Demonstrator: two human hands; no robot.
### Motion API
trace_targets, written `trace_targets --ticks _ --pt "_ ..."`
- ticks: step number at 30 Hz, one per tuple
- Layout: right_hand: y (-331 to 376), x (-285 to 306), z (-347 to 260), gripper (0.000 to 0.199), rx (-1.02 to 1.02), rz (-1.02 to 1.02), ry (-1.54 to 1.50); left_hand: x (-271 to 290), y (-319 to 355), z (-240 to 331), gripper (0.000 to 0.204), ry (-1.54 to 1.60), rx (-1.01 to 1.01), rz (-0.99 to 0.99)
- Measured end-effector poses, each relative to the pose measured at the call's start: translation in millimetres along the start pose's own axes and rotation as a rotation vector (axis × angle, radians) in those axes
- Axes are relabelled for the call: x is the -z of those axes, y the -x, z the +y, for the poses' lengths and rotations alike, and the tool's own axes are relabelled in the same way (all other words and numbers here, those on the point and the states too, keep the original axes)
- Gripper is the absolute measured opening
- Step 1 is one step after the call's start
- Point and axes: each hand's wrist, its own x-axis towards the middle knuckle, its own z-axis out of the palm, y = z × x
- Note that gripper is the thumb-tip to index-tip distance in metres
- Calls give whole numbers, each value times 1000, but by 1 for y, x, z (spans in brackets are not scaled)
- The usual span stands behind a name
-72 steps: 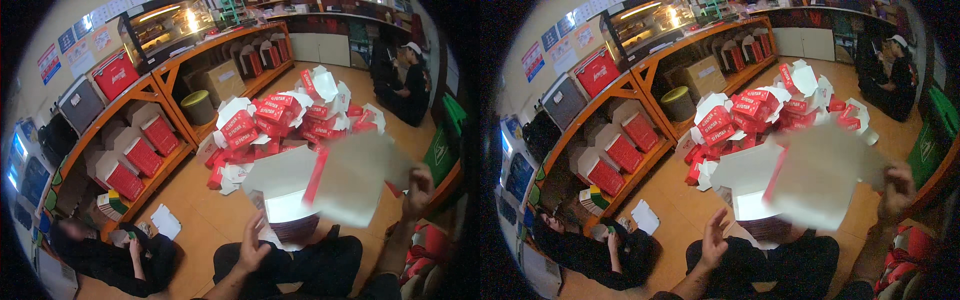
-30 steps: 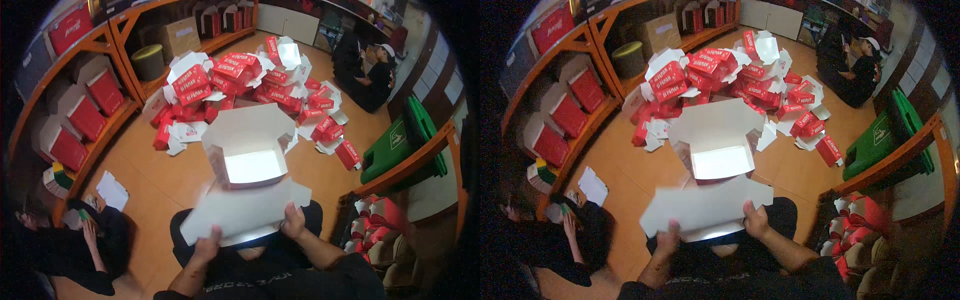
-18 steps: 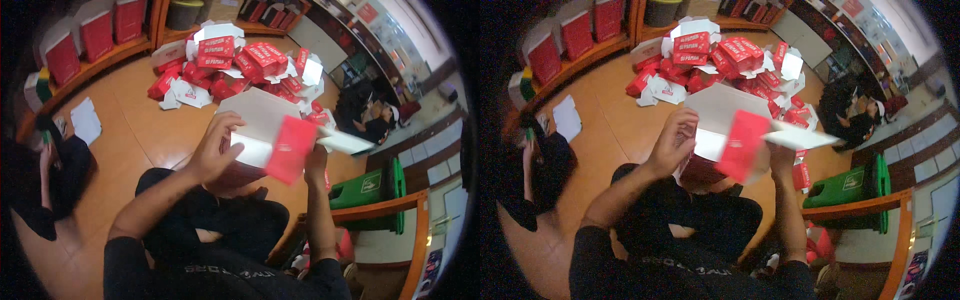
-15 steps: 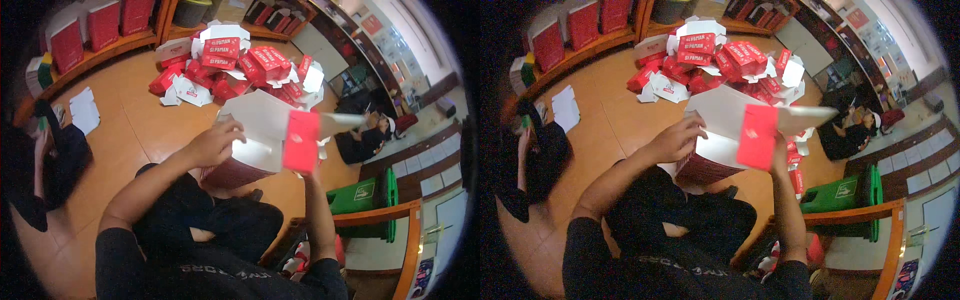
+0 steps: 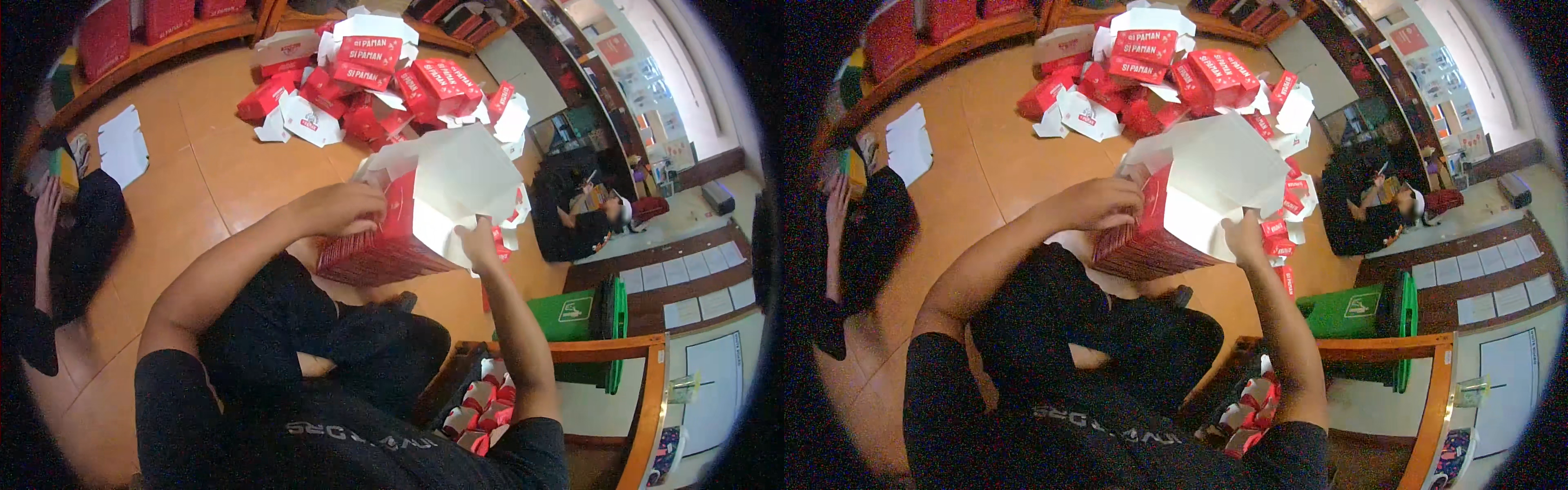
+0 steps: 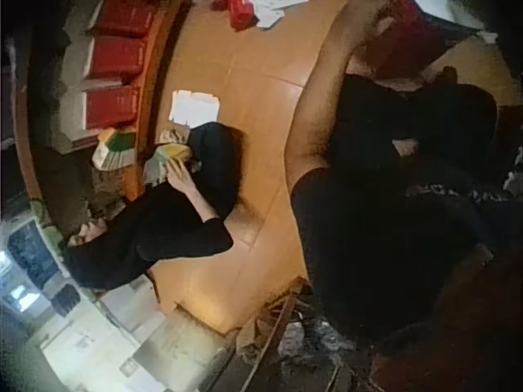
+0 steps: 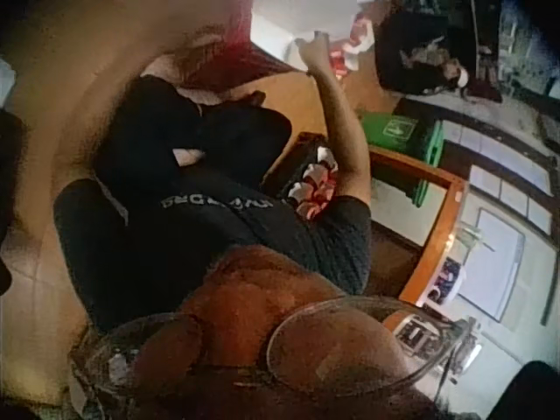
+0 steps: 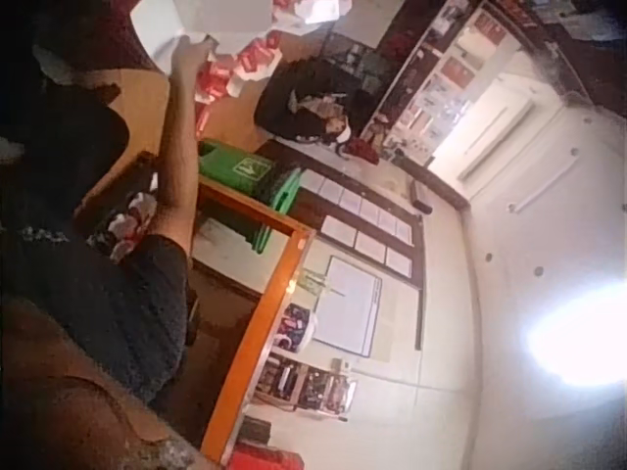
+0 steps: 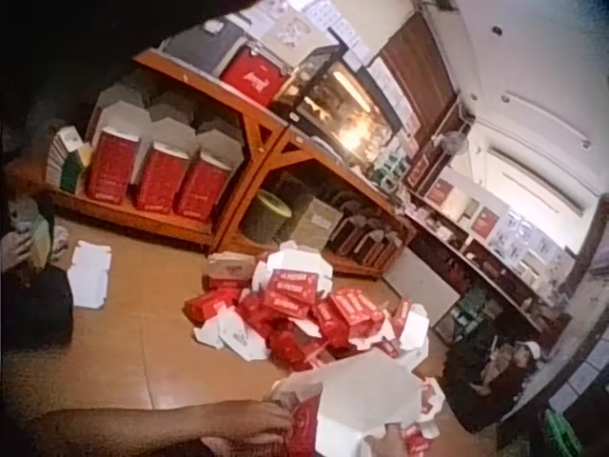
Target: The person sits on the floor and assembles red and white cardboard boxes by folding the flaps and tucking them into slots. They handle a stack of flat-packed boxes, folding each one individually and stacking the finished units.
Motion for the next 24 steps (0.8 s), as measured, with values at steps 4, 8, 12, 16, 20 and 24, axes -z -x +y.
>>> trace_targets --ticks 4,8,12,16,20,24 --pt "11 6 -36 38 -223 -78 -470 -1 0 0 18 -28 -112 28" --pt "6 11 -41 45 -373 -237 -529 -3 4 9 19 19 -69 91" --pt "-3 2 -17 35 -315 -209 -641 -10 1 7 20 79 16 67" --pt "4 -3 -17 28 -206 10 -577 -14 1 1 21 160 -13 133" --pt "25 5 -29 27 -330 173 -932 -10 -1 -3 21 224 2 112" --pt "71 -1 -16 16 -79 457 -672 -11 -9 -4 20 195 -25 95"
